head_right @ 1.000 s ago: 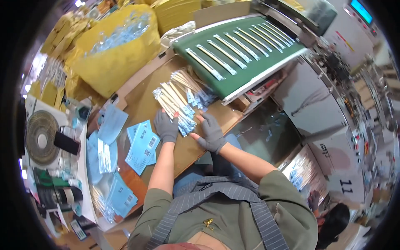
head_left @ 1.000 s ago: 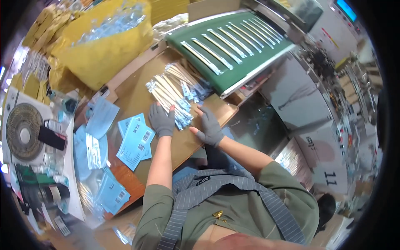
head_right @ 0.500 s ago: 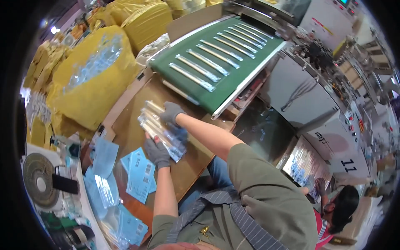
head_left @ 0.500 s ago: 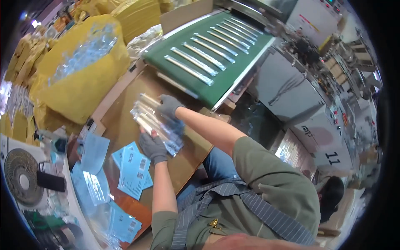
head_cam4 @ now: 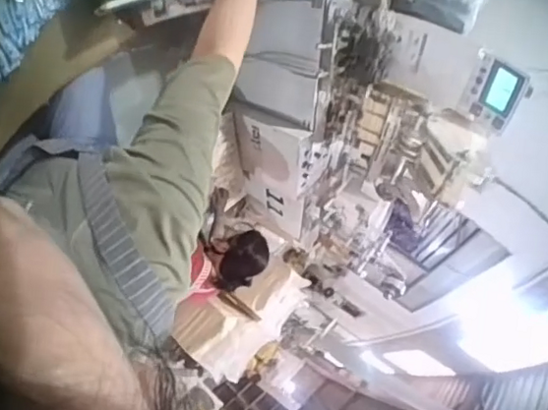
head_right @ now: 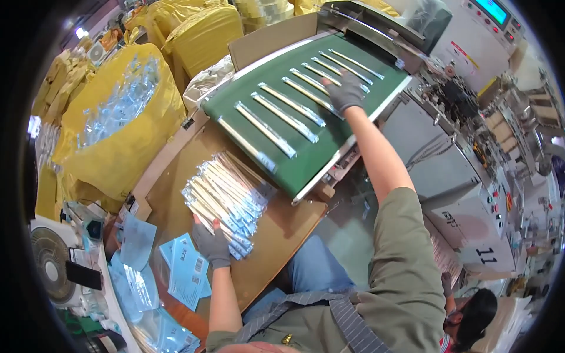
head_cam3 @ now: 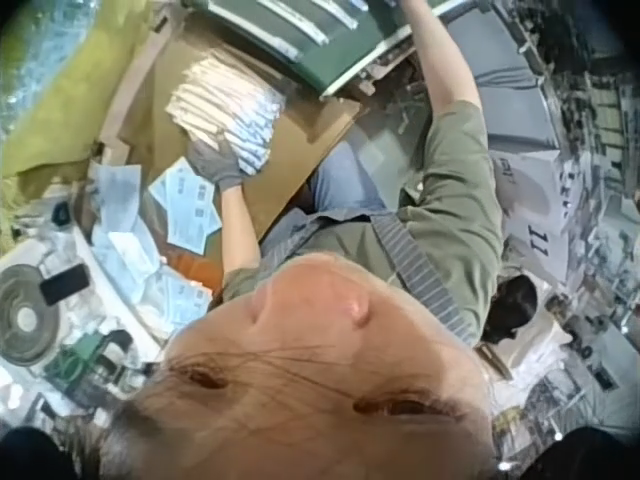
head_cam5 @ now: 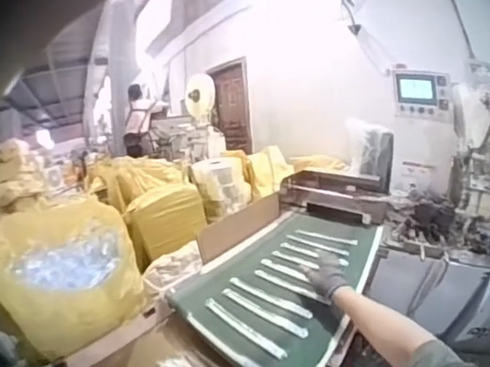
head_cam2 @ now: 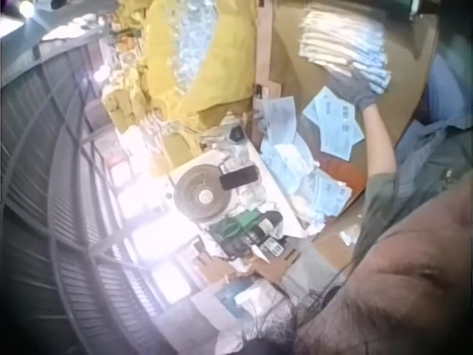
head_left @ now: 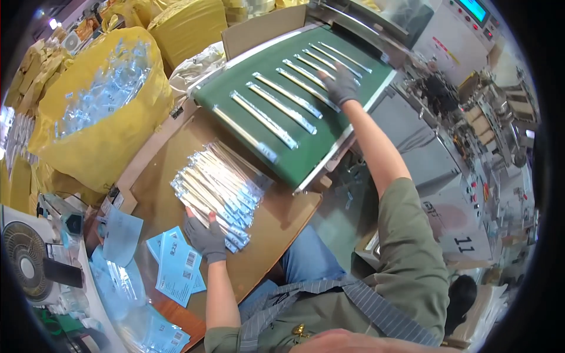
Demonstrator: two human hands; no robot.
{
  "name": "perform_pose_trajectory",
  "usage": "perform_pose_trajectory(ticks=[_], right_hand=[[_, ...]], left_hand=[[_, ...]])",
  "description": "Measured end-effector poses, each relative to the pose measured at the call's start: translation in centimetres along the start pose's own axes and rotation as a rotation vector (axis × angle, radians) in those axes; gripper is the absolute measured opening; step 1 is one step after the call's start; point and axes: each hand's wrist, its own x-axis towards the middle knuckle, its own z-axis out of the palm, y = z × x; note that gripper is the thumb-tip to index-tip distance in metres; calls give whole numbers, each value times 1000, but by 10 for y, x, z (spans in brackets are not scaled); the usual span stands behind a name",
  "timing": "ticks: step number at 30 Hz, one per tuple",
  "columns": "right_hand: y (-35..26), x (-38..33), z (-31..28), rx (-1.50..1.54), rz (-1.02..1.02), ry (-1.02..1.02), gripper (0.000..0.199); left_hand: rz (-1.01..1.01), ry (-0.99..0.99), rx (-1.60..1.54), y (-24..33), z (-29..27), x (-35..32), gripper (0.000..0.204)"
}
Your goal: The recorder is packaging bundles of sticks (incense or skewers) into plastic sleeves and placing them onto a conveyor belt.
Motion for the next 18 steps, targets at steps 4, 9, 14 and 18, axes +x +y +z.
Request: perform_pose_trajectory(ticks=[4, 9, 14, 18], right_hand=[[78, 54, -2, -246, 307, -68, 93], [108, 64, 1, -143, 160, -218, 81], [34, -5, 29, 263, -332, -315, 38], [-51, -86, 0, 327, -628, -398, 31]], left_hand=[[50, 20, 10, -4, -2, -2, 67], [142, 56, 42, 1, -6, -2, 61], [5, 15, 38, -11, -2, -8, 68], [58, 15, 30, -2, 2, -1, 68]])
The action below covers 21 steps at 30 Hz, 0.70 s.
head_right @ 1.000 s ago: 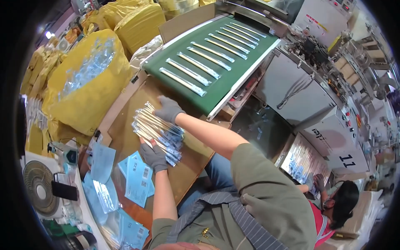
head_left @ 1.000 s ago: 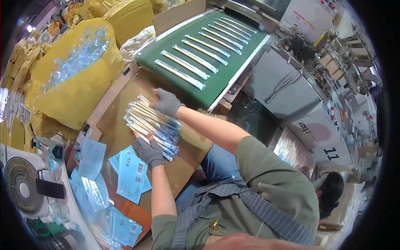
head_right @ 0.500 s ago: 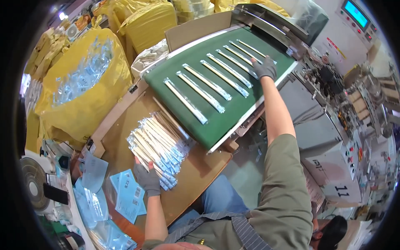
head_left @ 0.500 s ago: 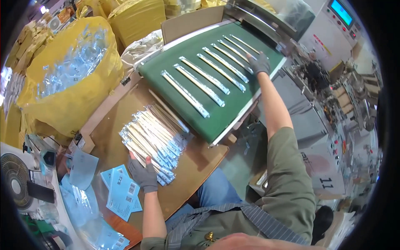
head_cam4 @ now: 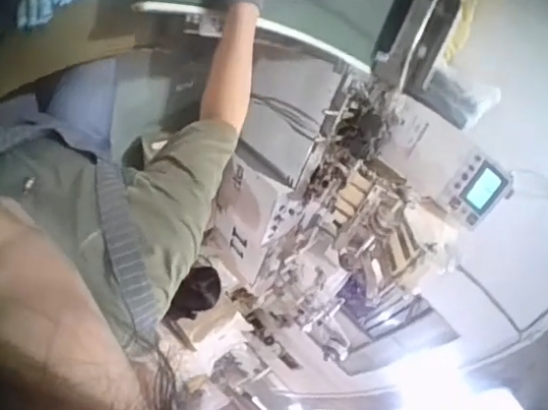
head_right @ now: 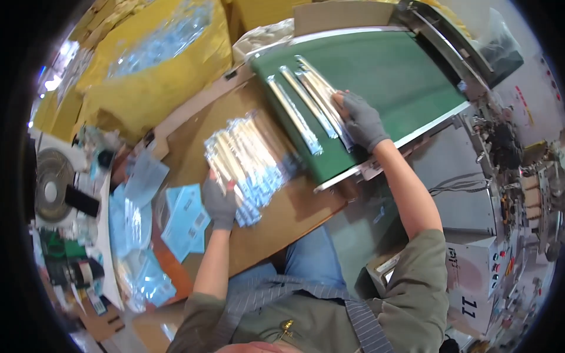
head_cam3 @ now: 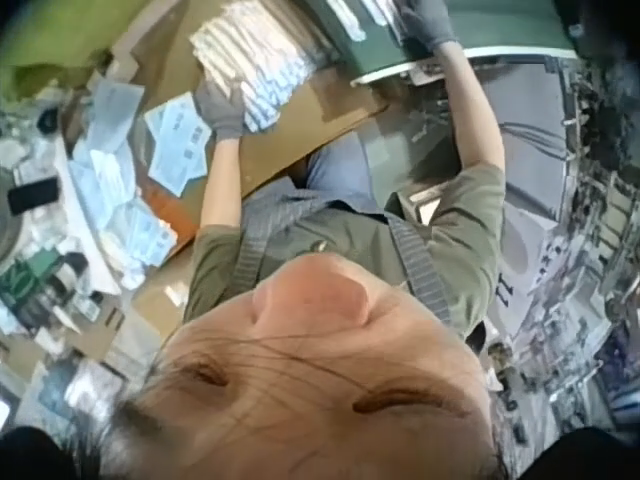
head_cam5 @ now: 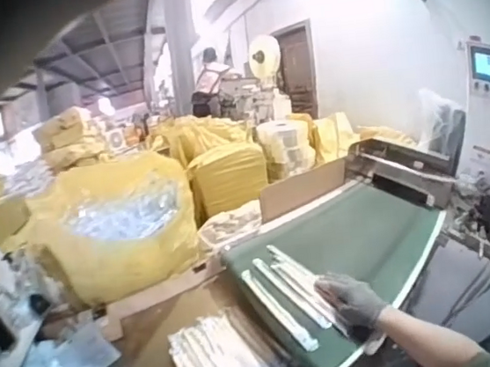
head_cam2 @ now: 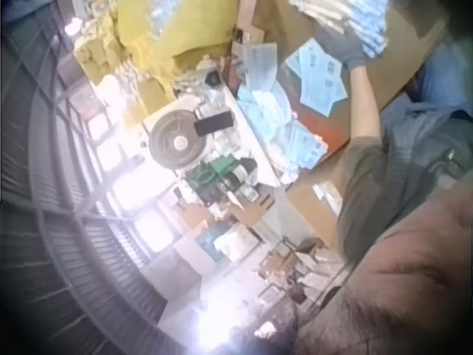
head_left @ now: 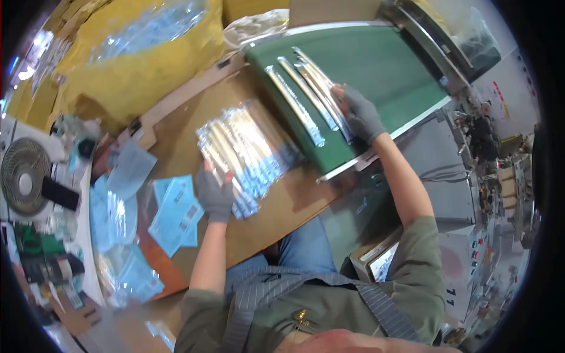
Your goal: The recorder is packaging bundles of sticks (incense or skewers) into plastic sleeves and placing them onto a conveyor belt.
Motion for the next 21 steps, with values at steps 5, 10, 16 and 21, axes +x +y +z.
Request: perform_pose_trajectory(ticks=[5, 10, 16, 21], right_hand=[[-135, -2, 54, -17, -81, -118, 37], [-127, 28, 124, 162, 631, -291, 76], [-205, 33, 180, 144, 461, -457, 82], [-195, 11, 186, 1329, 703, -651, 45]], left_hand=[[37, 93, 91, -15, -2, 2, 55], [-530, -142, -547, 40, -7, 26, 72], [-823, -168, -1419, -21, 17, 59, 62], [-705, -238, -1145, 7, -23, 47, 50]])
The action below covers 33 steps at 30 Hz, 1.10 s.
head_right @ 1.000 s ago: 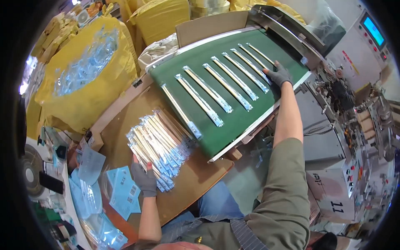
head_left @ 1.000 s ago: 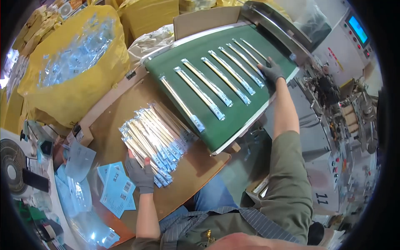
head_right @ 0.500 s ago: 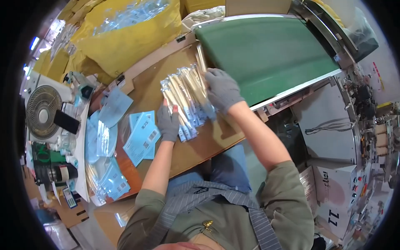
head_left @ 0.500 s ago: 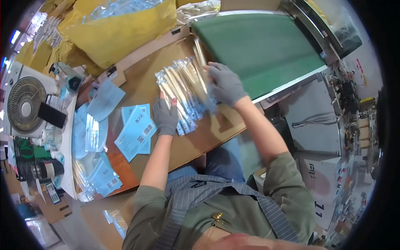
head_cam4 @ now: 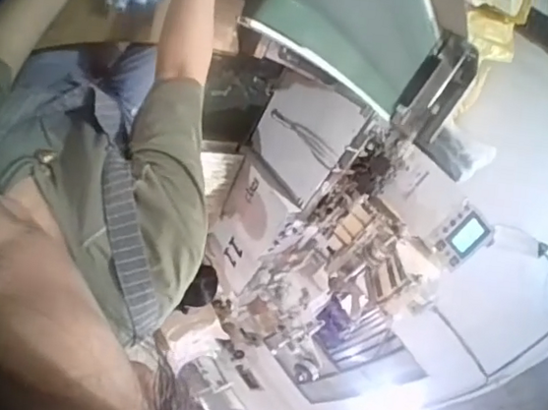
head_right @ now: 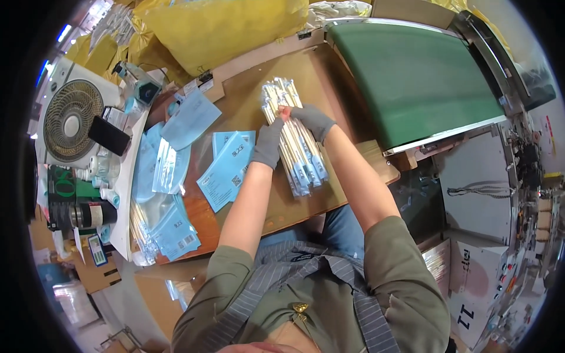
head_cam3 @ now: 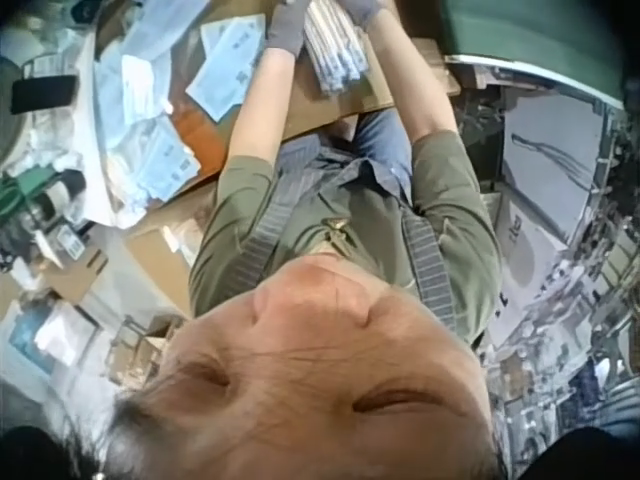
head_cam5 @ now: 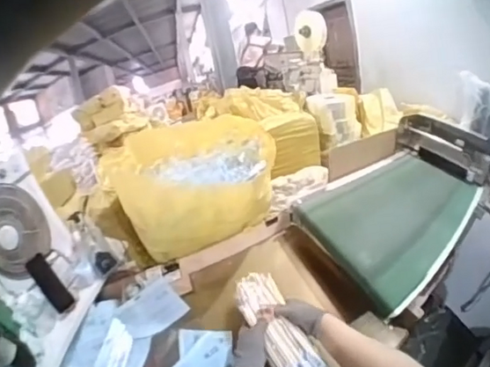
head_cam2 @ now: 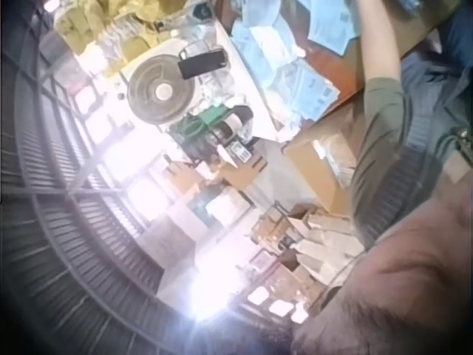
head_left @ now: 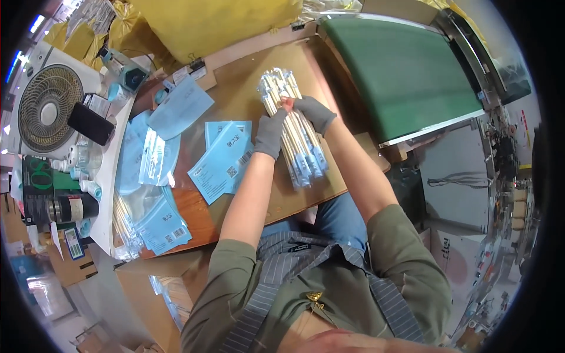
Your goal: The recorder is packaging bundles of sticks (incense or skewers) into plastic sleeves and placing them onto a conveyor belt.
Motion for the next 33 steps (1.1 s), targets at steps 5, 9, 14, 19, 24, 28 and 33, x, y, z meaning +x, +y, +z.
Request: perform_pose_trajectory(ticks=[5, 9, 14, 19, 24, 28, 33], right_hand=[[-37, -50, 47, 187, -458, -33, 55], [-56, -94, 38, -84, -648, -91, 71], [-50, -125, 41, -242, -613, -168, 95], [-49, -181, 97, -90, -412, 96, 72], [-21, -185, 73, 31, -112, -446, 33], [31, -188, 61, 306, -124, -383, 15], [25, -199, 66, 317, -88, -323, 19]], left_hand=[[319, -168, -89, 47, -3, -26, 38], [360, -472, -67, 90, 0, -69, 69], [512, -548, 309, 64, -3, -79, 77], [238, -677, 347, 68, -12, -124, 58], [-248, -620, -402, 8, -15, -201, 60], [132, -608, 493, -7, -70, -198, 63], [794, -1, 1752, 18, -167, -162, 22]])
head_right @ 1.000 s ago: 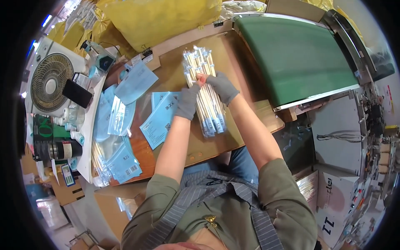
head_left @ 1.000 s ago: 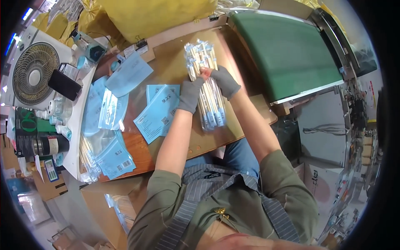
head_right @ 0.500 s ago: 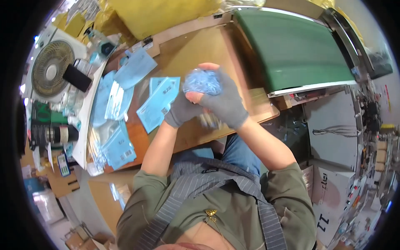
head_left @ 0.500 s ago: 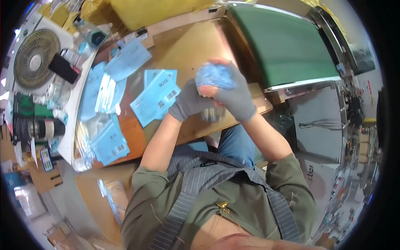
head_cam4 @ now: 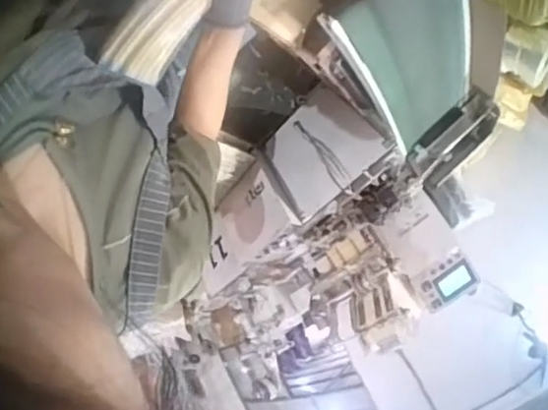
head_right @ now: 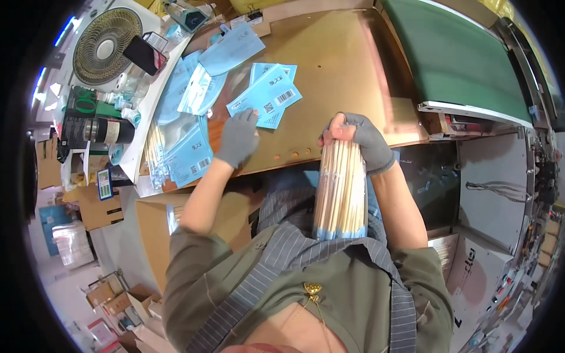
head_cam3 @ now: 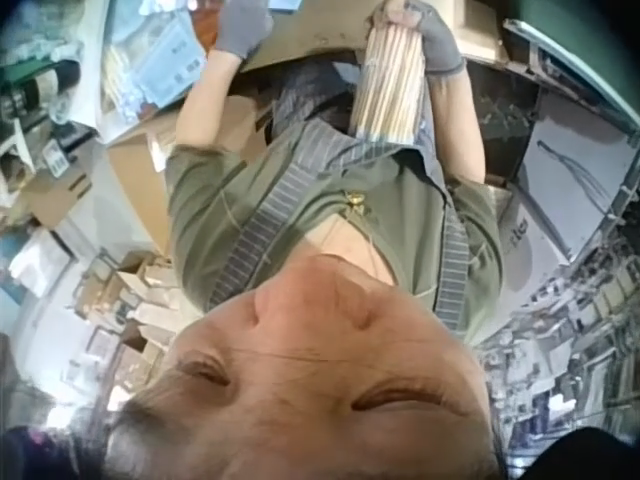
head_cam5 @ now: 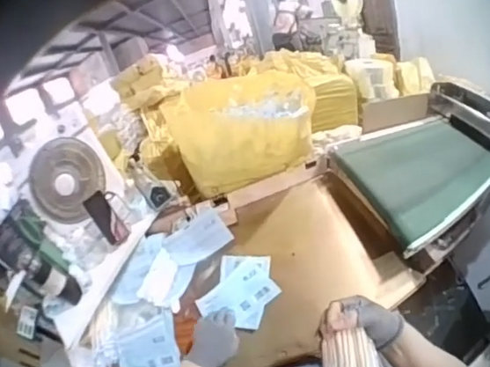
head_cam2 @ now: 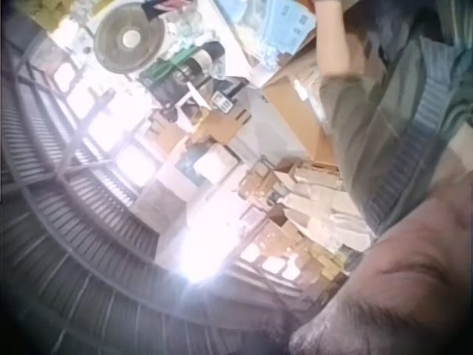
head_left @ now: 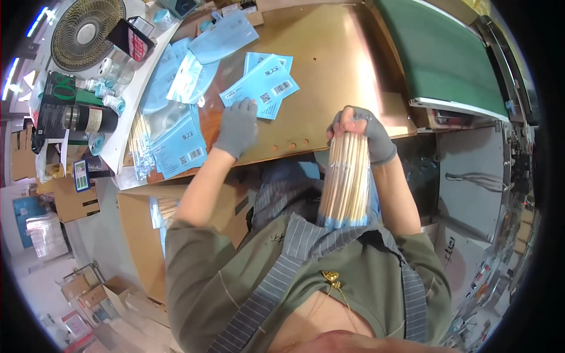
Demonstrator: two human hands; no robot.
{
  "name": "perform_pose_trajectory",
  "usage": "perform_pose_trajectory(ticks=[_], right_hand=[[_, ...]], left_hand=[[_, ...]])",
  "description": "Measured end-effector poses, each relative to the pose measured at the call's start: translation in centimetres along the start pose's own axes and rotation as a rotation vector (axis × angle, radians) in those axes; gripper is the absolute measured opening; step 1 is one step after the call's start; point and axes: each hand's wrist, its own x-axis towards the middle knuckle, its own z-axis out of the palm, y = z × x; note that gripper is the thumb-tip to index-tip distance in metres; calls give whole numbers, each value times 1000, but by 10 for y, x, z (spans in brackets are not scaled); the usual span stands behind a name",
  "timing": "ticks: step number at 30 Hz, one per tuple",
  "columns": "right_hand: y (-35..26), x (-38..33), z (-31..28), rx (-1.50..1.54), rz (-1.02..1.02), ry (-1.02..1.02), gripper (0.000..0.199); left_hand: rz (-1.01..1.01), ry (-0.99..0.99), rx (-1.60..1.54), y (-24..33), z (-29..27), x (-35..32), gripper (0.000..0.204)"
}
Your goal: The recorder is packaging bundles of sticks (incense or skewers) into plastic sleeves and placing them onto a conveyor belt.
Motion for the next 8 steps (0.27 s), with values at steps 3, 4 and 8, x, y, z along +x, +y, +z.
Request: perform_pose_trajectory(ticks=[3, 4, 8], right_hand=[[4, 0, 4, -22, -4, 0, 18], [4, 0, 4, -25, 2, -9, 18], [-3, -7, 10, -134, 11, 37, 20]], left_hand=[[-93, -127, 31, -24, 21, -5, 14], [-162, -201, -14, -30, 25, -4, 13], [-485, -86, -487, -11, 2, 5, 29]])
